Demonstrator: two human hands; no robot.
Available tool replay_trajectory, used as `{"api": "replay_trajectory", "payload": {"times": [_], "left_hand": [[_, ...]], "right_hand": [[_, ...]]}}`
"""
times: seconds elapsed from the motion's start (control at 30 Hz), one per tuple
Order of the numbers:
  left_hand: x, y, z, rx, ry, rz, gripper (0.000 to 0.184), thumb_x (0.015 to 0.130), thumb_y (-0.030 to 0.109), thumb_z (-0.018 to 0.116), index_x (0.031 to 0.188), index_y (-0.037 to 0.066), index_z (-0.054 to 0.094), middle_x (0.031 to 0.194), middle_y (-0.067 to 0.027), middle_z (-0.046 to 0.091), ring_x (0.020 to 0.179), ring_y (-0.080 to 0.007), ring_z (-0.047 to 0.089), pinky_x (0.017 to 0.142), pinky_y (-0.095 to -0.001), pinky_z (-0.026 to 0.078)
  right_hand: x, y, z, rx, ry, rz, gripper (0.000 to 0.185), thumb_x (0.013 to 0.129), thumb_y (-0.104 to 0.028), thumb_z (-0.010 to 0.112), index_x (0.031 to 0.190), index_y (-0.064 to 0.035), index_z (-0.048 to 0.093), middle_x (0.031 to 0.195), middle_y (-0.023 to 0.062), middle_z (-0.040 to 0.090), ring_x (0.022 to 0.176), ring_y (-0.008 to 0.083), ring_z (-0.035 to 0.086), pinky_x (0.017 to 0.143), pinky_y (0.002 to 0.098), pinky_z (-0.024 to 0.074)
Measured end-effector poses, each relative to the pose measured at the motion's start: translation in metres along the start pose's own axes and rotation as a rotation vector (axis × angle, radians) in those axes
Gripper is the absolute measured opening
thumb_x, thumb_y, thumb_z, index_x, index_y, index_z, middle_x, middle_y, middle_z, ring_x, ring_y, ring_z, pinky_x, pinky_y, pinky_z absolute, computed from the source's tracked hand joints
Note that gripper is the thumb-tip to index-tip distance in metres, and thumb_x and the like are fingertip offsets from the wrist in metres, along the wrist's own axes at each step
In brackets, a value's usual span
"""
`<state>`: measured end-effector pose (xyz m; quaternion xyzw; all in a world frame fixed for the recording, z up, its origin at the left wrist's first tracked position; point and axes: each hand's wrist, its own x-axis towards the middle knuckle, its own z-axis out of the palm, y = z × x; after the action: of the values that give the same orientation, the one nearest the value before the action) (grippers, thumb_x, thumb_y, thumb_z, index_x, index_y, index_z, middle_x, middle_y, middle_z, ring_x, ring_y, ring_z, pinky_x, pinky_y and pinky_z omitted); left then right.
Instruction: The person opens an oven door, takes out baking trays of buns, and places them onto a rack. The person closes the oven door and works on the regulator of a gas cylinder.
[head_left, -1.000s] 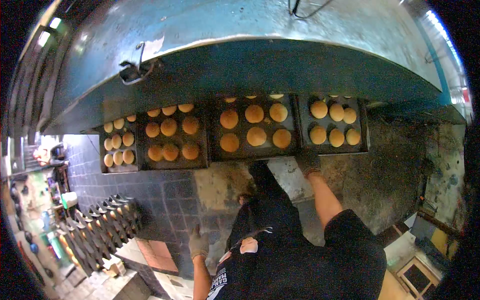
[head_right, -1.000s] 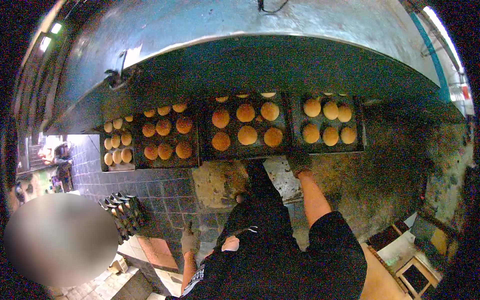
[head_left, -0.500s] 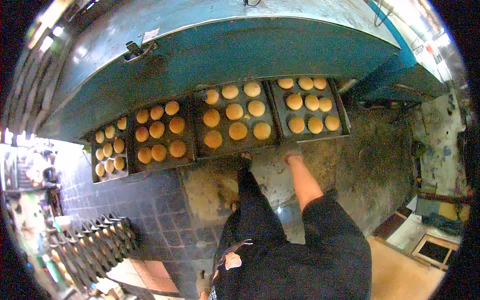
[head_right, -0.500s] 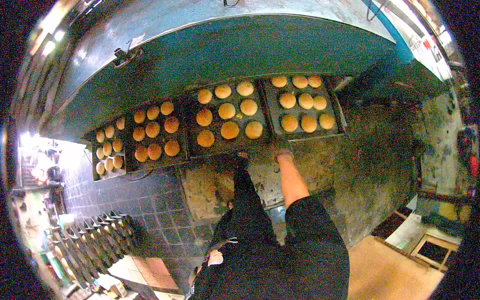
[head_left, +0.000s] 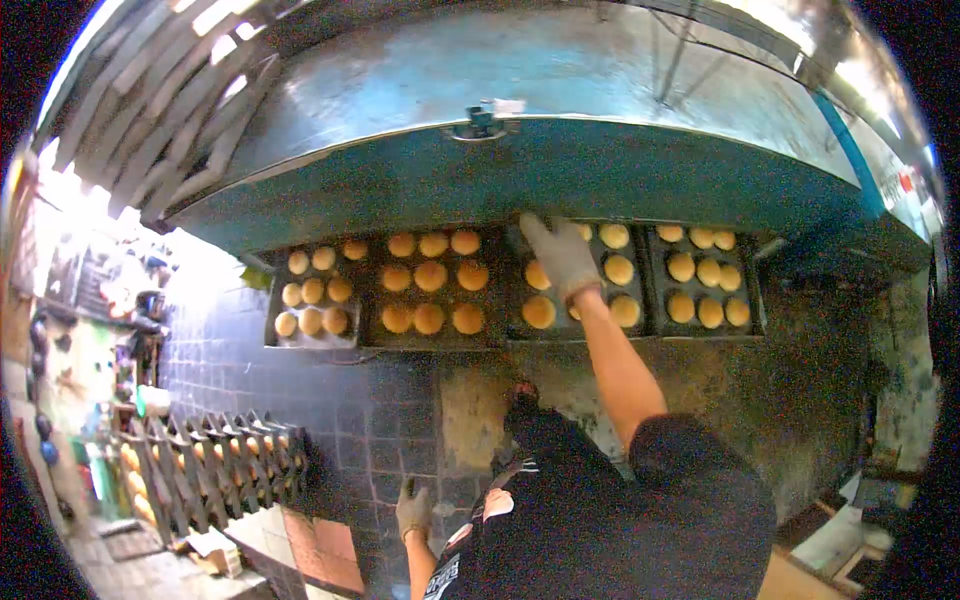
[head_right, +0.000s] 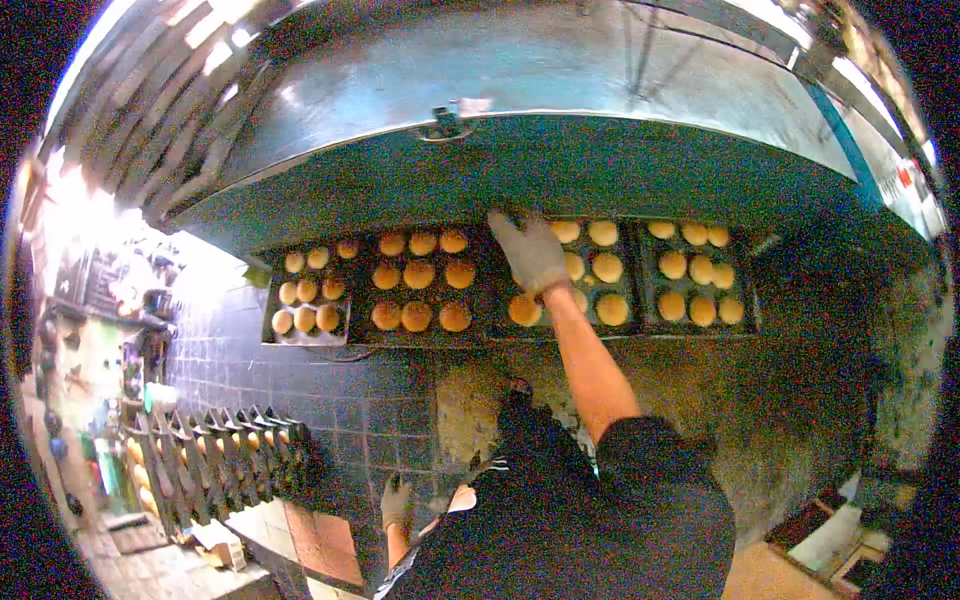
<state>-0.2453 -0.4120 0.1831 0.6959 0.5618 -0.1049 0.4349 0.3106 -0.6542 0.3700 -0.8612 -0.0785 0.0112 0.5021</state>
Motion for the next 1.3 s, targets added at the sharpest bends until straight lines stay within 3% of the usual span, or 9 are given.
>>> {"api": "replay_trajectory", "payload": {"times": [0.1,0.17,0.27,0.4,0.63,0.8,0.87,1.1,1.3], "left_hand": [[0.034,-0.002,-0.017,-0.082,0.036,0.065,0.07,0.099,0.022,0.073,0.163,0.0,0.057,0.163,-0.0191,0.065,0.15,-0.03,0.062,0.121,-0.038,0.049],[0.032,0.023,-0.037,-0.096,0.02,-0.019,0.072,0.1,0.023,0.074,0.166,0.0,0.054,0.165,-0.0189,0.063,0.15,-0.0313,0.062,0.124,-0.0386,0.046],[0.066,-0.011,-0.05,-0.133,0.048,0.02,0.072,0.1,0.026,0.075,0.165,0.0,0.055,0.165,-0.0196,0.063,0.15,-0.0313,0.062,0.124,-0.0389,0.046],[0.097,-0.027,-0.073,-0.086,0.04,-0.029,0.073,0.1,0.031,0.076,0.165,0.002,0.057,0.165,-0.02,0.063,0.153,-0.0324,0.06,0.125,-0.0403,0.046],[0.215,0.013,-0.163,0.013,-0.059,-0.036,0.076,0.101,0.044,0.073,0.164,0.003,0.058,0.161,-0.0203,0.066,0.149,-0.0346,0.063,0.12,-0.0428,0.049],[0.385,0.069,-0.24,-0.225,-0.178,-0.102,0.077,0.103,0.041,0.072,0.166,0.001,0.053,0.146,-0.0197,0.075,0.122,-0.0331,0.075,0.103,-0.0448,0.059],[0.464,0.086,-0.252,-0.663,-0.318,-0.116,0.072,0.107,0.036,0.07,0.168,0.004,0.049,0.137,-0.0151,0.076,0.104,-0.0287,0.076,0.089,-0.0432,0.061],[0.626,0.137,-0.251,-0.963,-0.352,-0.262,0.055,0.11,0.031,0.067,0.158,0.006,0.055,0.14,-0.0142,0.072,0.103,-0.0328,0.077,0.084,-0.0457,0.063],[0.665,0.143,-0.239,-1.01,-0.336,-0.26,0.048,0.108,0.031,0.067,0.148,0.004,0.06,0.135,-0.015,0.073,0.103,-0.0341,0.076,0.083,-0.0486,0.063]], "right_hand": [[0.073,-0.067,0.043,0.107,0.049,0.049,0.065,0.109,-0.061,0.059,0.144,-0.0073,0.071,0.129,0.0346,0.076,0.135,0.0542,0.065,0.113,0.0557,0.0513],[0.108,-0.097,0.071,0.346,-0.105,0.118,0.095,0.105,-0.075,0.063,0.153,0.0068,0.064,0.136,0.0243,0.077,0.129,0.0411,0.071,0.12,0.0491,0.0481],[0.122,-0.104,0.092,0.944,-0.095,0.208,0.064,0.112,-0.059,0.065,0.144,-0.0041,0.074,0.114,0.0137,0.081,0.102,0.0253,0.077,0.094,0.0425,0.0623],[0.114,-0.128,0.081,1.378,-0.043,0.246,0.04,0.117,-0.047,0.062,0.132,-0.0111,0.072,0.114,0.0101,0.08,0.094,0.0219,0.076,0.081,0.0389,0.0628],[0.042,-0.147,0.097,0.91,0.176,0.102,0.045,0.114,-0.051,0.062,0.137,-0.012,0.068,0.128,0.0105,0.078,0.105,0.0247,0.074,0.09,0.0442,0.0617],[-0.094,-0.135,0.148,1.004,0.274,0.45,0.054,0.109,-0.059,0.065,0.138,-0.0143,0.071,0.137,0.0071,0.074,0.119,0.026,0.071,0.097,0.0436,0.0597],[-0.144,-0.032,0.152,1.066,0.085,0.718,0.065,0.107,-0.063,0.065,0.147,-0.0126,0.067,0.152,0.0109,0.066,0.136,0.0314,0.064,0.107,0.0517,0.0565],[-0.176,-0.002,0.281,1.305,0.648,0.588,0.075,0.106,-0.075,0.059,0.151,-0.0148,0.066,0.145,0.0101,0.07,0.132,0.0343,0.065,0.11,0.0596,0.055],[-0.176,0.099,0.436,1.201,0.439,0.746,0.063,0.107,-0.064,0.06,0.142,-0.0127,0.072,0.138,0.0124,0.075,0.127,0.0383,0.067,0.108,0.0591,0.0561]]}}
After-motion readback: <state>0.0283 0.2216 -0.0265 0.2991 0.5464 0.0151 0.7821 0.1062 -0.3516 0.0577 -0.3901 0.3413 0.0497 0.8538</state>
